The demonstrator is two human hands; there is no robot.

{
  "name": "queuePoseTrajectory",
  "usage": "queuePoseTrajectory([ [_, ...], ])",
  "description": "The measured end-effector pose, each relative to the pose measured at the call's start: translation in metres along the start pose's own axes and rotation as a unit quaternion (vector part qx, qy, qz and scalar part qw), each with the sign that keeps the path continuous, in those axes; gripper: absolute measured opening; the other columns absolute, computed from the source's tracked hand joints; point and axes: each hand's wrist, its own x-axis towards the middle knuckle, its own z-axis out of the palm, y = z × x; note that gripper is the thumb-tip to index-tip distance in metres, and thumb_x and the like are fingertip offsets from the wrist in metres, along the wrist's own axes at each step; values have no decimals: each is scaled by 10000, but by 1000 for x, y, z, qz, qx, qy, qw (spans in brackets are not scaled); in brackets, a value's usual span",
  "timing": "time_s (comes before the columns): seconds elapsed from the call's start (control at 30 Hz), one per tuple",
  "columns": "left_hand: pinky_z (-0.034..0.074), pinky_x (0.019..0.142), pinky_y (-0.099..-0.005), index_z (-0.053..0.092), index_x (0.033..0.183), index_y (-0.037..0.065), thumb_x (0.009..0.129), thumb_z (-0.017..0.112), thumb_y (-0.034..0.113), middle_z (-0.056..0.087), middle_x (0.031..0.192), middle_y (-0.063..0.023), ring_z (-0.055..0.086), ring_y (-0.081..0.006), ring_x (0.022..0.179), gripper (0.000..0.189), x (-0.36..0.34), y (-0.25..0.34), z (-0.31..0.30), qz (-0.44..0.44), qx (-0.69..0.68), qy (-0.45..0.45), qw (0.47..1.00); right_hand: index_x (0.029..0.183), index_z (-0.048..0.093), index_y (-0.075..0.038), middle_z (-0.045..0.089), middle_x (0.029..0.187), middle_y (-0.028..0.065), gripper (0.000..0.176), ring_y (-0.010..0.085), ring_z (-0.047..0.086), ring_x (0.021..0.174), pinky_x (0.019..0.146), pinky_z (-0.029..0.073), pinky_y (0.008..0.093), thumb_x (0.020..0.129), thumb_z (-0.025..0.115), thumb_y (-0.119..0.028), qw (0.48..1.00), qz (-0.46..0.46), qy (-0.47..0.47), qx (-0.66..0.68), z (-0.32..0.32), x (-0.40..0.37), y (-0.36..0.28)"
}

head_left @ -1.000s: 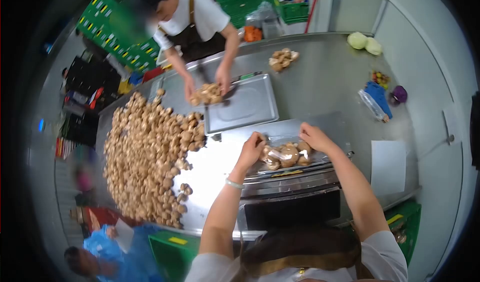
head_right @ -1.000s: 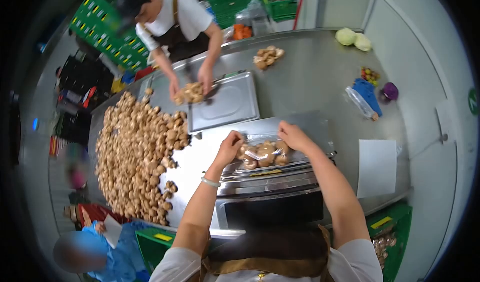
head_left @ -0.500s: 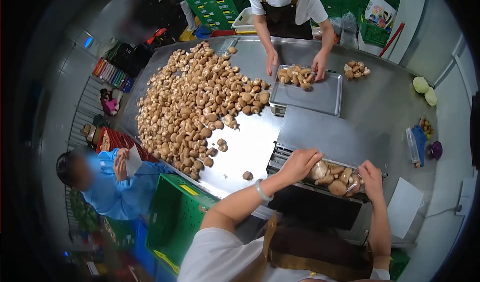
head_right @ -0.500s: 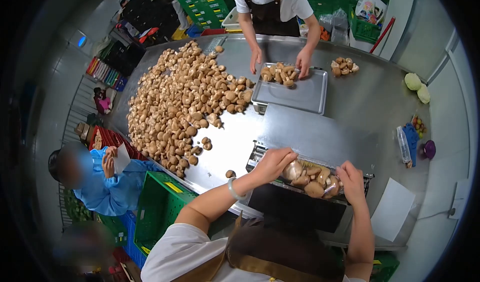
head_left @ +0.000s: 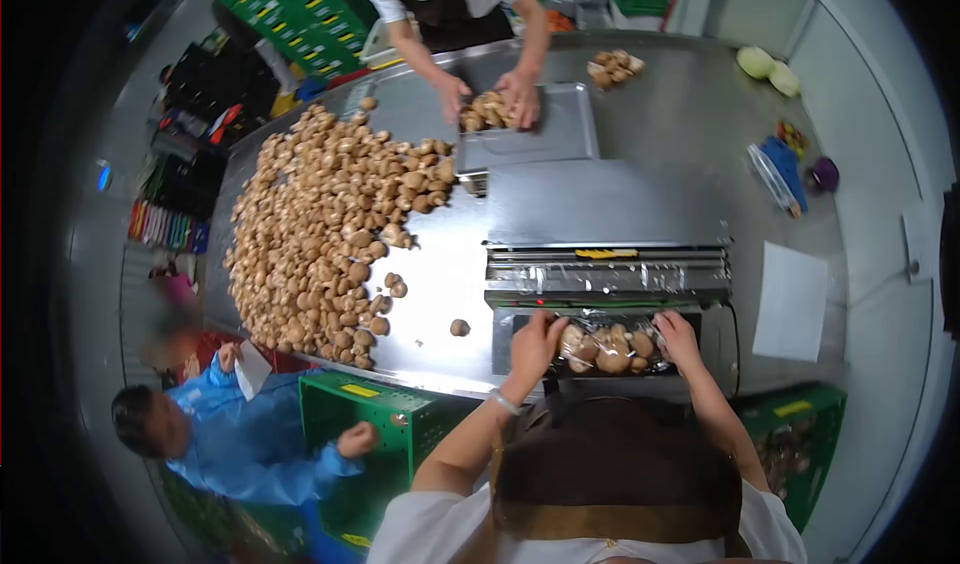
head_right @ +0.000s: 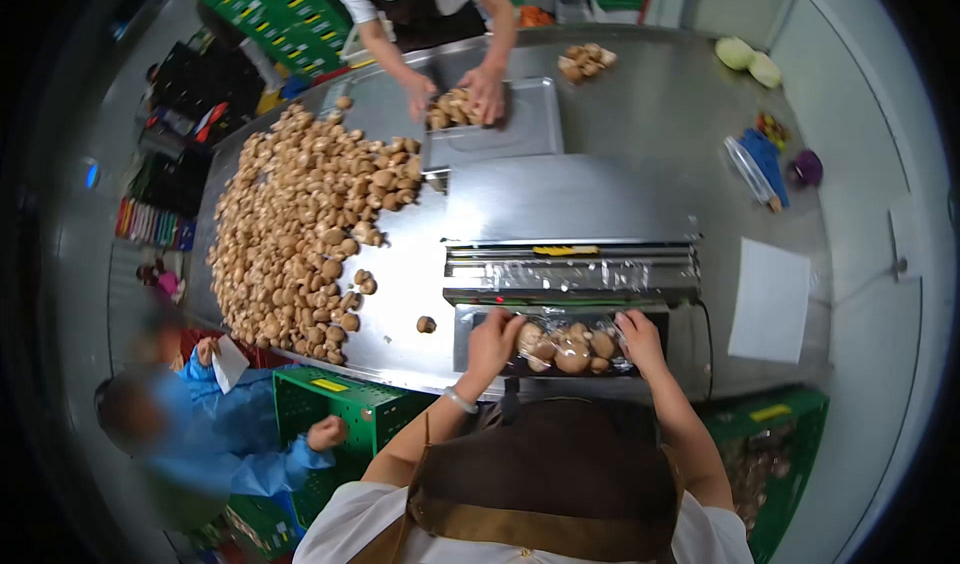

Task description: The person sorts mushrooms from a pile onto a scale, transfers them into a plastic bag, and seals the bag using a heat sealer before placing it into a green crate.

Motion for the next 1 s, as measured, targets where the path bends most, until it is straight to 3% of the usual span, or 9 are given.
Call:
queuePoseTrajectory([
  [0.13,410,554,-288,492,991,38,932,652,99,521,710,-42,506,-123,610,181,-28,-31,13,-9,-169,54,984,1101,542,-50,574,682,15,184,91,517,594,545,389,263,943,609,-114,974,-204,98,-18,12,-4,48],
  [0.27,328,539,-231,462,952,60,945,637,79,404,694,33,385,-52,611,176,-31,-33,-1,-12,-195,118,974,1065,510,-64,535,682,-2,136,57,476,609,559,374,245,953,586,-58,982,-90,128,104,-5,-62,1],
  [0.63,554,685,-375,511,1350,116,789,617,68,669,1000,-68,661,-262,822,572,-1,18,61,378,196,-136,895,1084,521,-53,629,848,65,127,169,608,806,764,492,302,1005,533,-152,896,-59,440,18,26,-66,194],
  [0.67,554,692,-375,503,1355,114,803,617,61,664,1007,-79,658,-271,832,566,5,32,67,397,156,-181,886,1109,561,-73,634,904,31,236,172,622,834,780,499,300,1027,483,-281,792,-43,404,456,44,-60,189],
  [0.73,548,710,-350,487,1369,108,840,624,57,645,973,-63,653,-238,834,549,-3,50,74,321,35,-257,911,1125,583,-83,619,931,36,318,187,615,846,765,504,328,1027,456,-357,892,-142,249,348,61,-85,185],
  [0.8,524,741,-293,483,1364,99,893,628,62,609,921,-2,620,-147,820,494,-22,59,91,196,-200,-316,906,1199,569,-87,601,1046,47,314,188,605,930,783,517,346,989,525,-317,964,-196,105,-143,58,-107,158],
  [0.83,505,761,-262,489,1350,94,922,624,63,586,909,32,590,-95,814,450,-35,59,94,161,-347,-340,859,1265,543,-87,591,1148,56,355,181,599,1007,808,527,350,951,606,-239,817,-164,39,-552,39,-139,115],
  [0.9,459,803,-221,501,1320,93,957,615,82,531,912,64,514,-44,848,381,-57,93,60,2,-504,-470,725,1246,554,-68,602,1140,73,334,196,601,1021,833,521,354,957,584,-233,882,-182,-38,-434,32,-160,85],
  [1.0,466,832,-235,505,1299,79,999,569,127,552,930,32,539,-65,852,311,-78,130,16,81,-518,-527,669,1218,571,-40,618,1128,99,313,220,605,1041,870,511,360,967,551,-226,969,-152,-112,-156,18,-171,34],
])
